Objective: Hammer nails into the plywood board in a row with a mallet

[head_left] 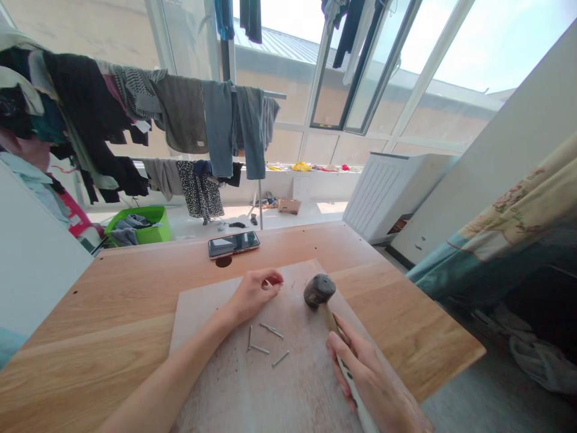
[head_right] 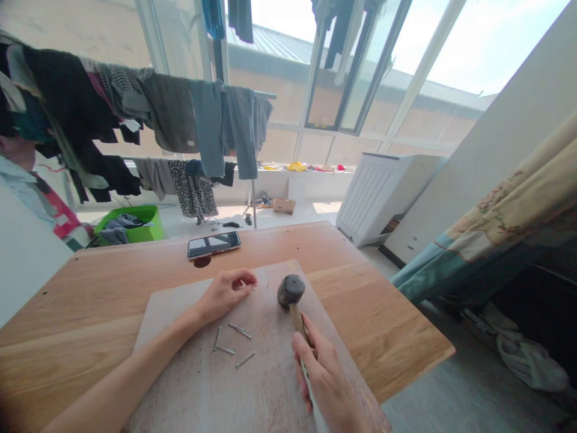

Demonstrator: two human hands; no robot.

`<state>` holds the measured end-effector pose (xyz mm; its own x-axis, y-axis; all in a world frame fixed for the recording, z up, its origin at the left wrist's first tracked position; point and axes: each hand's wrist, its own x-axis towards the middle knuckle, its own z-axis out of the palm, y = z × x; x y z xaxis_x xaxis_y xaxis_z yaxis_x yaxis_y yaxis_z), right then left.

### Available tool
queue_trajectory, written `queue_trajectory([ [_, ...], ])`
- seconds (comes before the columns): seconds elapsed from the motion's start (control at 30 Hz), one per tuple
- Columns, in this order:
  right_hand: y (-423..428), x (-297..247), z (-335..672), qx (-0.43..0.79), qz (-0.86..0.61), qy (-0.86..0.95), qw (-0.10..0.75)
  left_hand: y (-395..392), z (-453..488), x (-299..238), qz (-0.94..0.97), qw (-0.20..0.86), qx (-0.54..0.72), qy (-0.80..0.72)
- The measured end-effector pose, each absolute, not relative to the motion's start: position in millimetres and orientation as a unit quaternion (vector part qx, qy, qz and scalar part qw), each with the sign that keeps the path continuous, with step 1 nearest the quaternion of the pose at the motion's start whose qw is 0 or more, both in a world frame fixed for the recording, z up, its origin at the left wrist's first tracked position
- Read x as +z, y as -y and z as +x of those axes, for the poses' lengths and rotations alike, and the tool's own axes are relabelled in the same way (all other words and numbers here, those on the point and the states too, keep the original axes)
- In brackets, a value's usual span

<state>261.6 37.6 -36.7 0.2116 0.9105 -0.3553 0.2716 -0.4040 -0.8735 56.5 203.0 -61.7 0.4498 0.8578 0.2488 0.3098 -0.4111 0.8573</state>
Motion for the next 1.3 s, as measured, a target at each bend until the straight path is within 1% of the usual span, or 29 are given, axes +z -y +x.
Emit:
queue_trajectory([
  [0.1,-37.7,-31.3,259.7,0.468,-0.696,0.424,0.341,-200.5,57.6,-61.8,0.776,0.361,0.357,-0.374],
  [0.27,-38.7,-28.2,260.3,0.479,-0.677,0.431,0.355,-198.2,57.6,-61.9,0.785,0.357,0.349,-0.368],
  [0.57,-54.2,-13.3,246.6,0.5,-0.589,0.474,0.422,-199.0,58.8,-62.2,0.763,0.387,0.352,-0.38],
  [0.67,-62.8,-15.9,236.3,0.509,-0.552,0.485,0.449,-198.1,59.3,-59.7,0.758,0.395,0.354,-0.38],
  [0.83,-72.4,-34.7,226.8,0.521,-0.544,0.49,0.44,-198.6,60.8,-60.5,0.763,0.39,0.351,-0.378],
  [0.97,-65.6,-39.5,231.5,0.511,-0.559,0.488,0.434,-200.4,59.9,-61.4,0.769,0.395,0.343,-0.369],
  [1.03,-56.7,-37.6,237.0,0.511,-0.576,0.48,0.421,-198.1,54.8,-55.2,0.779,0.37,0.333,-0.381],
  [1.1,-46.1,-35.1,243.4,0.513,-0.596,0.468,0.403,-191.5,46.4,-43.2,0.809,0.327,0.294,-0.39],
  [1.23,-28.2,-33.7,252.7,0.495,-0.638,0.449,0.381,-168.2,34.3,-16.4,0.904,0.244,0.082,-0.34],
  [1.3,-24.0,-35.5,254.0,0.482,-0.656,0.437,0.383,-157.1,36.4,-10.0,0.922,0.202,0.017,-0.329],
])
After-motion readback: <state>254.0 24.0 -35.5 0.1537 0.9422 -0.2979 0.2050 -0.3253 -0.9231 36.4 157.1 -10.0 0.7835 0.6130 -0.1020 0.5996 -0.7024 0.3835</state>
